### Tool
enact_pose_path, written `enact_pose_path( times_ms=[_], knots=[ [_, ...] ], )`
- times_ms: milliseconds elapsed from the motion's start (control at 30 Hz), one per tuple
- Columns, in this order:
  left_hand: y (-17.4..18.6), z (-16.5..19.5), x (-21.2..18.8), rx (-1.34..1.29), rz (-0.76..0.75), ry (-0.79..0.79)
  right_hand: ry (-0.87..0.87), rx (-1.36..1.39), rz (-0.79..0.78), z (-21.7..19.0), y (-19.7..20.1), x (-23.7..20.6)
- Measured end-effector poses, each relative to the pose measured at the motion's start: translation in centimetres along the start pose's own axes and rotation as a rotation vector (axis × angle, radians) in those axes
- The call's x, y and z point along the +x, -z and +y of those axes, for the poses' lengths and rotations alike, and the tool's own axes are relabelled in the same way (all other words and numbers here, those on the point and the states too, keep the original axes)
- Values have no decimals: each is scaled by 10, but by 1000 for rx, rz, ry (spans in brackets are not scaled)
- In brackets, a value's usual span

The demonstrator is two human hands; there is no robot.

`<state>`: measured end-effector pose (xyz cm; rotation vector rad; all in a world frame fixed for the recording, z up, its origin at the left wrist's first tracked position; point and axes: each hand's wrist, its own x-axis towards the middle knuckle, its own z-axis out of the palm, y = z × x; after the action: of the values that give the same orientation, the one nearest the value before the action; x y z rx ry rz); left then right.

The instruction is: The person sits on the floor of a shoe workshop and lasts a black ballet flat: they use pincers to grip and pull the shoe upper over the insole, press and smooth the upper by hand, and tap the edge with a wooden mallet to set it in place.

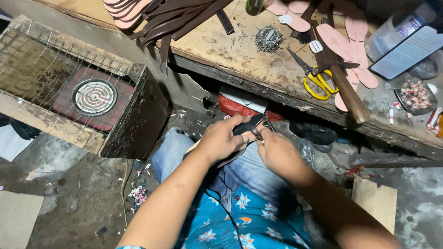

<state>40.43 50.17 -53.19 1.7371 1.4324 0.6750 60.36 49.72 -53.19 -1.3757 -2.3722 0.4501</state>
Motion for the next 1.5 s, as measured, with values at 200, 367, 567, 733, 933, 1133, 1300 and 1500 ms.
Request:
enact_pose_path(
  times_ms=[200,367,567,733,933,1133,1300,1500],
  knots=[
    [-3,-16,-4,-21,76,-203,-254,-165,-405,5,-5,-9],
    [-6,-15,1,-106,28,-44,-191,-159,-402,8,-23,-5],
    [-20,-8,-3,131,125,-164,-157,-22,-338,20,-13,-12],
    [-29,-6,-7,288,144,-242,-299,65,-387,34,1,-16],
    [-40,-2,-13,416,147,-281,-146,-18,-282,37,1,-23],
    [-28,-12,1,222,48,-216,-145,114,-1,31,-21,-14],
    [-23,-12,17,153,22,-243,-305,27,-318,43,-23,-14],
    [-45,-7,40,208,82,-120,-365,-48,-561,59,-16,-4]
  ],
)
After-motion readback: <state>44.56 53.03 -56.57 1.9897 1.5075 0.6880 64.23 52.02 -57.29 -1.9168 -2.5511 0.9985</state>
